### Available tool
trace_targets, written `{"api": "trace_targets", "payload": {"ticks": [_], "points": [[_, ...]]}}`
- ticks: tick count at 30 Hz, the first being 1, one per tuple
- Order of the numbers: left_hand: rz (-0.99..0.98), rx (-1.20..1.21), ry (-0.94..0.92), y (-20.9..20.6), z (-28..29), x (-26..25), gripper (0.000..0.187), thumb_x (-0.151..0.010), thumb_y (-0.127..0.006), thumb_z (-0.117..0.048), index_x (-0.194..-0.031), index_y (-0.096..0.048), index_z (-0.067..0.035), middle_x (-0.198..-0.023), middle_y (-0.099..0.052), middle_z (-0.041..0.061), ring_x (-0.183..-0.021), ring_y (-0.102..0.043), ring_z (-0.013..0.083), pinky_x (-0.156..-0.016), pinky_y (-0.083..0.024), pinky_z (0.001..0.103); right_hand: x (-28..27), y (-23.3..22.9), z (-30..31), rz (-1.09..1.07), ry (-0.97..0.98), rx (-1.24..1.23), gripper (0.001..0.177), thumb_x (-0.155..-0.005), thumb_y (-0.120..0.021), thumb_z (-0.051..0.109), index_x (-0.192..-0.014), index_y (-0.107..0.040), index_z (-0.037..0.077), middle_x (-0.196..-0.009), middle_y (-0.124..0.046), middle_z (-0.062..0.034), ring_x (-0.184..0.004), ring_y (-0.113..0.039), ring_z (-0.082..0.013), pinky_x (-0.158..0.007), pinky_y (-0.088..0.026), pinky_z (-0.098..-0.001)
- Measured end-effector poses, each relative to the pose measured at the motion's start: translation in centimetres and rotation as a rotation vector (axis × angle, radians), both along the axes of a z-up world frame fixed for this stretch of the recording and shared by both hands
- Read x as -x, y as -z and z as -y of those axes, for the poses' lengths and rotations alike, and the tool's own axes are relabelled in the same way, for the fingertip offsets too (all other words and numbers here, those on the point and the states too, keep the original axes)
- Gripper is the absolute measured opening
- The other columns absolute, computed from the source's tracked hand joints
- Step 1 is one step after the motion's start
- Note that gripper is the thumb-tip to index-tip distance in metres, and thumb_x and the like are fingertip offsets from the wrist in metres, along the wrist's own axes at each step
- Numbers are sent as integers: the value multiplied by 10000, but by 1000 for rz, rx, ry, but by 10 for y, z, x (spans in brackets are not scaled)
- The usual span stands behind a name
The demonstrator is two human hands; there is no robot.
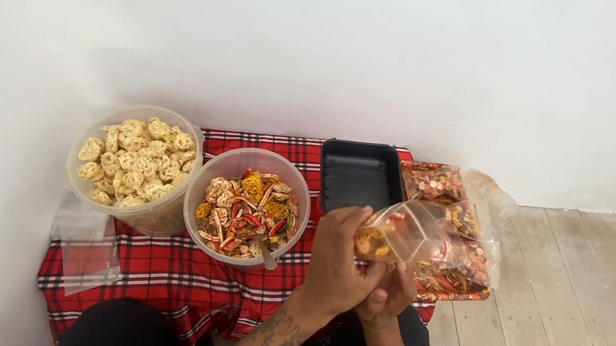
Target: Filling small plastic bags with a snack mix using a spoon from a large bowl.
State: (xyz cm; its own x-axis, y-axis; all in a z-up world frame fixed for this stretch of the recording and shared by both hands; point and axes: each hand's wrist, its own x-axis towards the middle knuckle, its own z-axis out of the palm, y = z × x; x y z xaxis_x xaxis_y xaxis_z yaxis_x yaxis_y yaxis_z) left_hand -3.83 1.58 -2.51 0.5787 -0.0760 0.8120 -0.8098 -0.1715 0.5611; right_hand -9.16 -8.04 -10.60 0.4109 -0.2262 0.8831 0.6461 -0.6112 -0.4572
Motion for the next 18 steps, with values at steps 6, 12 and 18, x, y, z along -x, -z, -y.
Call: {"api": "trace_targets", "payload": {"ticks": [6,12,18], "points": [[-306,20,229,-40,-50,18,784,-766,-677,41,-1441,-279,43,-1140,-511,153,-929,-616,202,-688,-596,265,-9,-14,-15,19,-68,-64,501,-1074,-474,522,-1467,-345,239,-1523,-417,-125,-1402,-458,-235,-1177,-446,-413],[-520,156,149,-95,-132,-2,763,-791,-687,56,-1444,-319,-83,-1215,-595,138,-900,-737,196,-731,-708,294,-11,-32,-23,-139,30,103,403,-979,-570,361,-1178,-536,12,-1104,-641,-131,-950,-612,-236,-898,-512,-348],[-652,363,273,-14,-201,-67,782,-781,-494,136,-1490,-422,-187,-1257,-631,125,-805,-686,189,-581,-691,306,-21,-29,-49,-234,-51,399,348,-873,-710,331,-1096,-619,79,-785,-642,-9,-659,-582,-148,-617,-517,-287]]}}
